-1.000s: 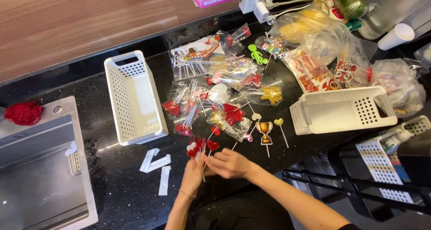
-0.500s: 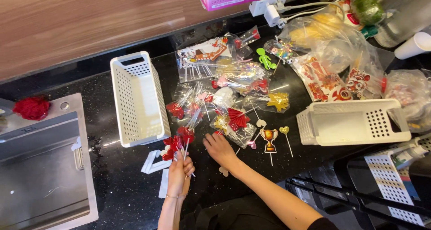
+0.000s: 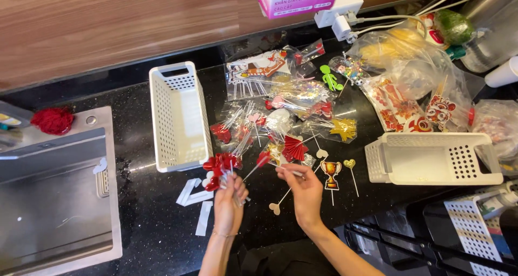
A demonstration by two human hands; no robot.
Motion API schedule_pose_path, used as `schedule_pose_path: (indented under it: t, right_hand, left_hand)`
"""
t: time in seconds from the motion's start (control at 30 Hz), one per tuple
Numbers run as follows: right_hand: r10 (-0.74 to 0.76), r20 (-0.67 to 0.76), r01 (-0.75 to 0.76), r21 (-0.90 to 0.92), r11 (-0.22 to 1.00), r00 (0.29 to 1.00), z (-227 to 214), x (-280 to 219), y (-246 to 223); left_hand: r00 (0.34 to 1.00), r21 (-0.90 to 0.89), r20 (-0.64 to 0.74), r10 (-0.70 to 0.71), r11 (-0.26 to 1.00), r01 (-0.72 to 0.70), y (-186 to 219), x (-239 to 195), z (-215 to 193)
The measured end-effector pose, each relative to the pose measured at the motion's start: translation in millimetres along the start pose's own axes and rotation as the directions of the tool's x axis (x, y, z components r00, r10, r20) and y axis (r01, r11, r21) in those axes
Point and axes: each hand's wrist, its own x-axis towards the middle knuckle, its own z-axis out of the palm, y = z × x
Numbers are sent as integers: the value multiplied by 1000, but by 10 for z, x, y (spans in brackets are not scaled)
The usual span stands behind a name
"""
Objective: The person organizes various small decorations, including red paper fans and heart-shaped picks, by placing them into a white plastic basket. They then move to a different counter to sort and arrange colorful stickers and other craft supplies.
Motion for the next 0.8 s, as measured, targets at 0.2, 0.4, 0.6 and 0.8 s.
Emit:
schedule_pose_path:
  t: [0.2,0.4,0.6,0.8]
  right_hand:
    - [363,14,-313,539,782,932,-17,94,413]
    - [469,52,-402,605,688,882,-50,25,421]
    - [562,153,-491,700,519,813,-8,-66,219]
    - [280,13,-240,549,800,960,143,-92,128]
  left_hand:
    - [976,9,-130,173,985,-174,-298,96,394]
    - [926,130,-221,305,951,-281,-262,101,396]
    - [856,575,-29,516,709,-408,7,-121,871]
    - [947,388,1,321,873,-296,-87,8,754]
